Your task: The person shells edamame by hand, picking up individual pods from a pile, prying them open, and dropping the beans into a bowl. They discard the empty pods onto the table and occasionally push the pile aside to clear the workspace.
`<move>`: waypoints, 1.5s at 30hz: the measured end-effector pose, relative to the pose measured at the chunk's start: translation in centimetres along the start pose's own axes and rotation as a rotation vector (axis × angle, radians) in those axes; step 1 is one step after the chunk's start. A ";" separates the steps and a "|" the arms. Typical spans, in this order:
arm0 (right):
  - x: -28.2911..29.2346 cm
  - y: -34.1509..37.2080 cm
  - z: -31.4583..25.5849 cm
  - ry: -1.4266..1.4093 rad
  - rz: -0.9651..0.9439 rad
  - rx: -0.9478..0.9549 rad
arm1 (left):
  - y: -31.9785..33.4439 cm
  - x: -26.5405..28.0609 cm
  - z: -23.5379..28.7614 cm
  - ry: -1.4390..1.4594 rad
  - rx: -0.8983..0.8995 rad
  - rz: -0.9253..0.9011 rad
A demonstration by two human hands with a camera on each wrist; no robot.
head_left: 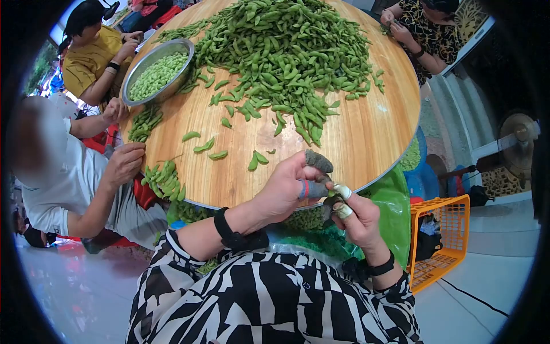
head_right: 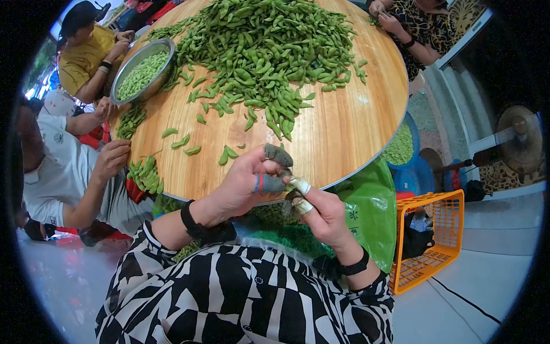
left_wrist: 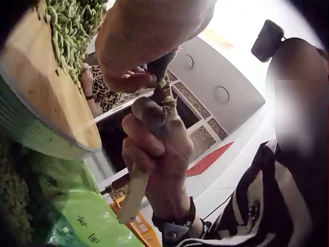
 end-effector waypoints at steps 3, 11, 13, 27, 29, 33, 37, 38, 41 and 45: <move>-0.2 0.0 -1.2 0.219 0.037 0.134 | -0.3 -0.1 -0.6 -0.115 -0.059 -0.002; -0.3 0.8 -1.1 0.334 0.042 0.312 | -0.3 -0.1 -2.1 -0.230 -0.096 0.011; 0.3 1.1 1.1 0.057 0.063 -0.007 | -0.4 -0.4 -2.0 -0.245 -0.096 0.003; 0.4 0.8 0.4 0.312 0.021 0.154 | 0.3 0.0 -0.7 -0.948 -0.085 -0.104; 0.9 1.1 1.1 0.278 0.021 0.053 | 0.7 0.4 1.2 -1.344 -0.262 -0.114; 0.0 0.8 0.8 0.249 0.001 0.063 | 1.8 3.2 4.8 -1.732 -0.574 0.061; -0.6 0.7 1.2 0.246 -0.053 0.062 | 4.0 7.4 7.3 -1.705 -0.478 0.068; -0.4 0.9 1.6 0.195 -0.056 -0.028 | 5.0 8.5 8.5 -1.710 -0.478 0.071; -0.2 1.2 2.5 -0.026 -0.039 -0.242 | 6.6 11.8 10.9 -1.982 -0.223 0.298; -1.5 1.0 2.5 -0.307 -0.075 -0.332 | 5.4 8.4 12.9 -2.077 -0.296 0.379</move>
Point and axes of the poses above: each hand's wrist, its own y-axis away from the middle knuckle, its own x-axis out of the back of the hand, z = x × y, the point moved 7 cm from there along -y, towards the middle knuckle, and after that the axes turned 4 degrees about y, right-handed, at the moved point
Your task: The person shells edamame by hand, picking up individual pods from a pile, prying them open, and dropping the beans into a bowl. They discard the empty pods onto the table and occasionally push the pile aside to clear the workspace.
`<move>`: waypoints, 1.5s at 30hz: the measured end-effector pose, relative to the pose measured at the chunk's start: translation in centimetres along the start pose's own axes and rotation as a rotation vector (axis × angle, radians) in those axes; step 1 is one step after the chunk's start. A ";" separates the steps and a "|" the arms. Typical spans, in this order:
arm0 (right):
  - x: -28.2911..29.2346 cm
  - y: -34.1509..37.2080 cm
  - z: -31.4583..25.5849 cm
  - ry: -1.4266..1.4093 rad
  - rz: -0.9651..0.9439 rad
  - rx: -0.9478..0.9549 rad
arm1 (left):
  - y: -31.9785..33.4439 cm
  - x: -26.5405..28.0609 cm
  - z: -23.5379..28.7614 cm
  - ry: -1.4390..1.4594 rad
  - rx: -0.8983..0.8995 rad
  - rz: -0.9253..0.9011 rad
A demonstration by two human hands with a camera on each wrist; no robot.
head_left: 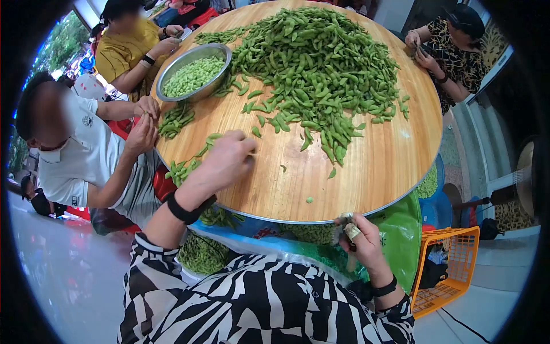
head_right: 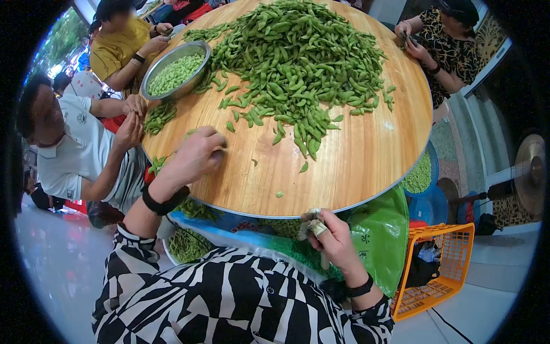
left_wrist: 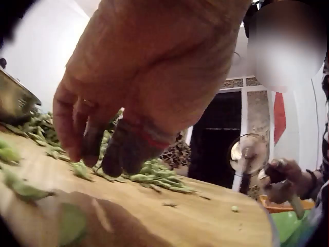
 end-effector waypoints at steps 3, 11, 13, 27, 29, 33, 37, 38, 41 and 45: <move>-0.6 -0.4 -0.3 0.001 -0.005 -0.035 | -3.0 -1.3 3.4 0.316 -0.080 -0.065; -5.2 -3.5 -5.2 1.181 0.200 0.647 | -8.6 -6.3 5.3 0.209 0.028 0.031; -6.0 -4.3 -4.6 1.222 0.133 0.616 | -8.8 -6.3 5.1 0.239 0.020 0.050; -2.8 -2.8 -3.0 0.304 -0.049 0.136 | -7.2 -6.4 4.5 0.467 0.034 -0.037; -2.7 -2.7 -3.2 0.097 -0.047 0.009 | -7.3 -6.7 4.7 0.331 -0.064 0.021; -1.6 -3.2 -2.3 0.052 0.026 0.004 | -6.3 -6.1 6.2 0.294 -0.174 0.094; -1.1 -3.3 -2.3 -0.069 0.079 0.045 | -4.1 -4.9 8.7 1.159 0.169 -0.293; -1.2 -3.2 -2.5 -0.106 0.089 0.070 | -3.4 -4.6 9.4 1.301 0.219 -0.344; -1.5 -3.0 -3.0 -0.144 0.086 0.090 | -2.1 -6.6 10.0 1.462 0.238 -0.371; -2.2 -2.6 -3.1 -0.180 0.047 0.126 | -1.2 -7.0 11.2 1.594 0.267 -0.330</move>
Point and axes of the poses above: each hand's wrist, its own y-axis away from the middle knuckle, its own x-axis out of the back of the hand, z = x × y, the point moved 7 cm from there along -y, towards the middle knuckle, and after that the axes turned 4 degrees about y, right-handed, at the moved point
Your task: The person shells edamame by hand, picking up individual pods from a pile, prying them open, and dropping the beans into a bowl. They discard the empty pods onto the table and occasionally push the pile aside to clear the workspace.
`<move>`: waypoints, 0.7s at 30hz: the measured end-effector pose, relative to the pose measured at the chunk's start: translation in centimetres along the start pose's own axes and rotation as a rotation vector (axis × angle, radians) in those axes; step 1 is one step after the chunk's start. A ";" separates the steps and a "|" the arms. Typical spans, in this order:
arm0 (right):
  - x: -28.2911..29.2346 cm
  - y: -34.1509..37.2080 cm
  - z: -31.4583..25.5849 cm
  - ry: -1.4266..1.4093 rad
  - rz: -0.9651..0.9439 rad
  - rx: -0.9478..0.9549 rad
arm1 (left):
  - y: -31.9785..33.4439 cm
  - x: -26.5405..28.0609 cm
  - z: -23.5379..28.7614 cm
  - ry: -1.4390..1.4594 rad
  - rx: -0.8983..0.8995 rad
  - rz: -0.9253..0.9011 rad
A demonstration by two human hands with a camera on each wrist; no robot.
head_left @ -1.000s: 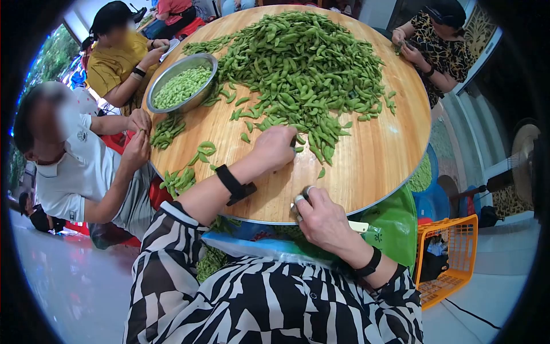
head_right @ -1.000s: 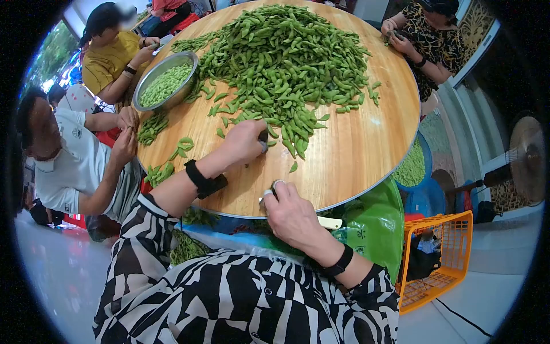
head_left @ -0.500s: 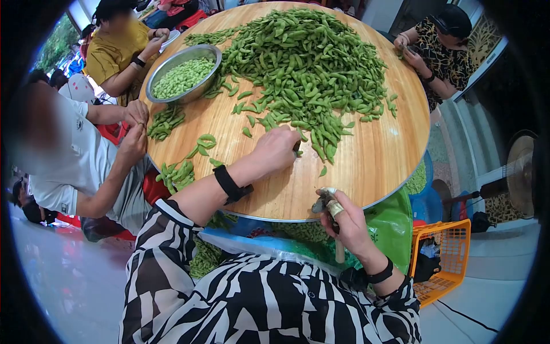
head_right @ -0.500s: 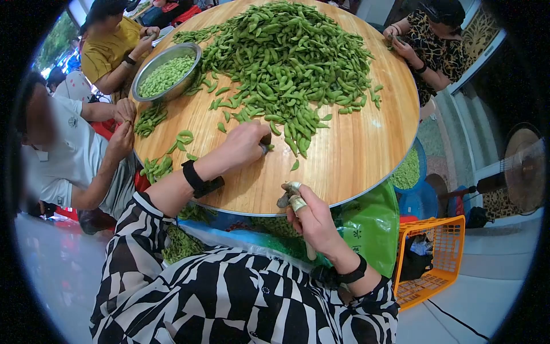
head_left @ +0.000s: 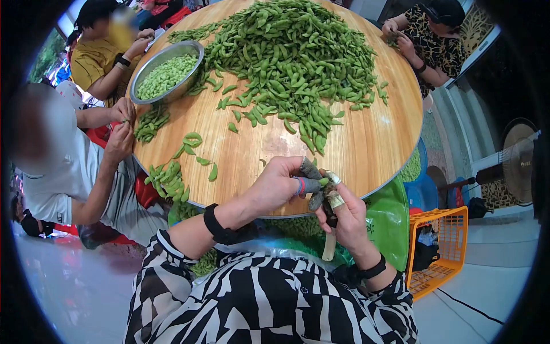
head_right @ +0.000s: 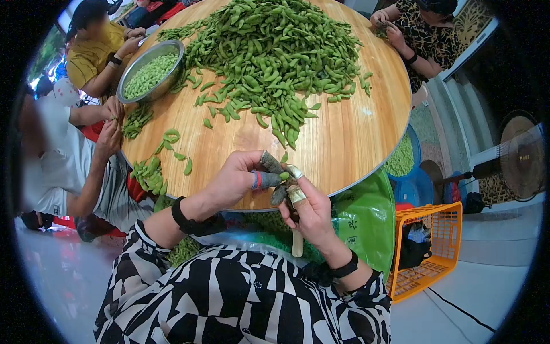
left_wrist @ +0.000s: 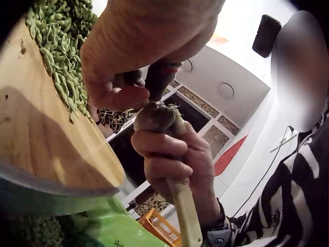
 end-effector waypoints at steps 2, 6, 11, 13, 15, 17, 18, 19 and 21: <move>-0.1 0.1 -0.1 -0.002 0.015 0.015 | 0.1 0.0 -0.2 0.023 0.018 0.027; -0.1 0.2 0.3 -0.022 0.006 0.024 | 0.1 0.1 -0.3 0.019 -0.062 0.031; -0.2 0.4 0.4 -0.038 0.011 0.020 | 0.0 0.3 -0.2 0.009 -0.163 0.036; 0.2 0.3 0.5 0.007 0.024 0.028 | 0.0 0.3 -0.3 -0.008 -0.173 0.020; 0.3 0.3 0.5 0.052 0.036 0.034 | 0.2 0.3 -0.1 -0.005 -0.171 0.012; 0.4 0.3 0.2 0.067 0.053 0.068 | 0.2 0.5 -0.1 -0.002 -0.171 0.004; 0.3 0.2 0.3 0.067 0.051 0.067 | 0.0 0.6 -0.7 0.058 -0.110 -0.016; 0.4 0.2 0.4 0.015 0.064 0.056 | -0.2 0.7 -1.3 0.118 -0.049 -0.037; 0.6 0.3 0.3 -0.038 0.079 0.047 | -0.3 0.6 -1.8 0.315 0.049 -0.157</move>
Point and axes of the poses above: each hand's wrist, its own y-axis away from the middle knuckle, its own x-axis out of the back of the hand, z = x × y, the point moved 7 cm from there along -y, towards the middle knuckle, and after that the axes turned 4 degrees about y, right-handed, at the moved point
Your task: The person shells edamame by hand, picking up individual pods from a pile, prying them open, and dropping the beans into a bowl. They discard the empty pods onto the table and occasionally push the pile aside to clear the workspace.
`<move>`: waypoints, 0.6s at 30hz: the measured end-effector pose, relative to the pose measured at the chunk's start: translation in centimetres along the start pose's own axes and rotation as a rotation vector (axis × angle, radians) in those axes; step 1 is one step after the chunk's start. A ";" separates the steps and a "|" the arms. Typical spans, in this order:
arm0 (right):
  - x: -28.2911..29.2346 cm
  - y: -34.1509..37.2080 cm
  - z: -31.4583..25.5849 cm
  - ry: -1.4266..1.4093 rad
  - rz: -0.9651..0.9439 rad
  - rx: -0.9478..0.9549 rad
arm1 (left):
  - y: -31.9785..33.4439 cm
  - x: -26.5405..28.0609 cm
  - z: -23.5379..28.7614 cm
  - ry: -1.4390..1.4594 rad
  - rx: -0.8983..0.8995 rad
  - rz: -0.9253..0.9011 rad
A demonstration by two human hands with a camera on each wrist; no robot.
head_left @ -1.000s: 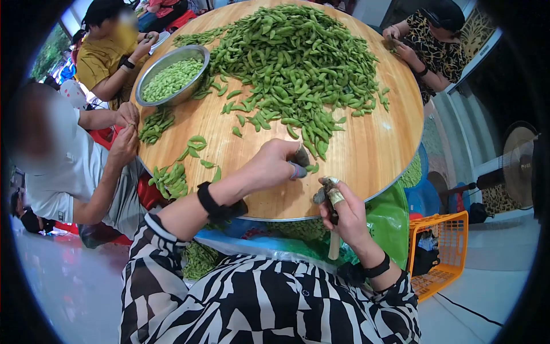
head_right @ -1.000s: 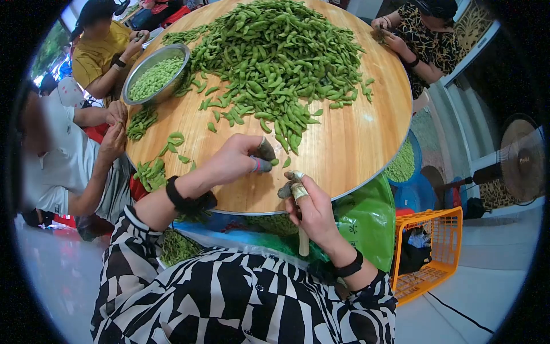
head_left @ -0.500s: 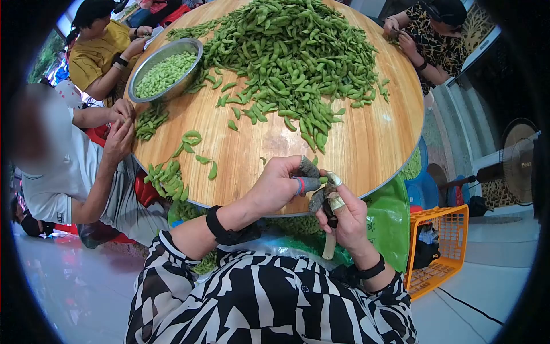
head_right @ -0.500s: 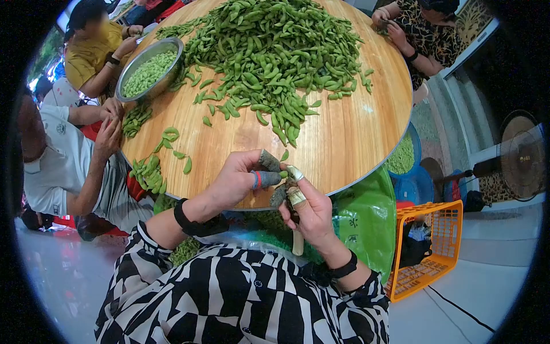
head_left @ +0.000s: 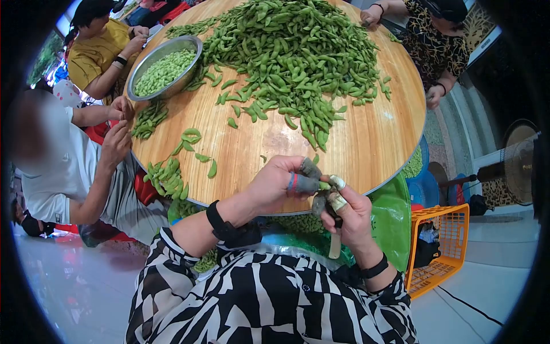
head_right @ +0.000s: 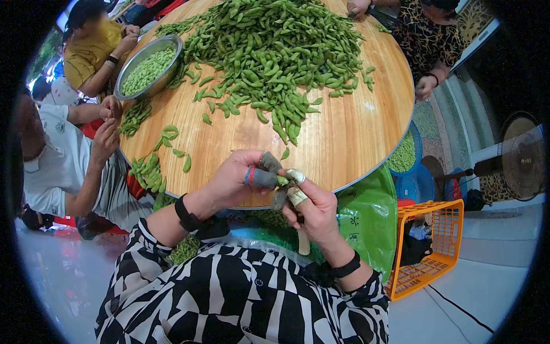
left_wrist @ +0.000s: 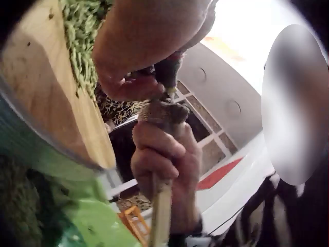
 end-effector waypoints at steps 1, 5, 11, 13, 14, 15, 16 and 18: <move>-0.1 0.1 0.0 -0.074 -0.033 -0.043 | 0.0 -0.7 -0.4 0.202 0.100 -0.108; 0.2 0.4 1.1 -0.290 -0.087 -0.253 | 0.5 -1.1 0.8 -0.214 -0.020 0.081; 0.0 0.5 2.7 -0.467 -0.126 -0.311 | 2.8 -4.7 4.4 -1.425 -0.791 -0.009; -0.1 0.5 2.8 -0.506 -0.113 -0.317 | 2.9 -4.6 4.2 -1.419 -0.739 -0.052; -0.2 0.6 2.9 -0.544 -0.098 -0.325 | 2.8 -4.5 4.1 -1.419 -0.738 -0.056; -0.1 0.7 2.9 -0.546 -0.096 -0.325 | 2.5 -4.2 4.1 -1.311 -0.706 -0.084; -0.1 0.7 2.8 -0.546 -0.113 -0.294 | 2.3 -3.9 4.0 -1.203 -0.675 -0.109; 0.0 0.7 2.6 -0.544 -0.131 -0.263 | 2.3 -3.9 4.1 -1.145 -0.639 -0.096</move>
Point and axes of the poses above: each hand's wrist, its own y-axis away from the middle knuckle, its own x-axis out of the back of the hand, z = x × y, the point moved 7 cm from there along -y, towards the middle knuckle, and after that the axes turned 4 degrees about y, right-handed, at the moved point
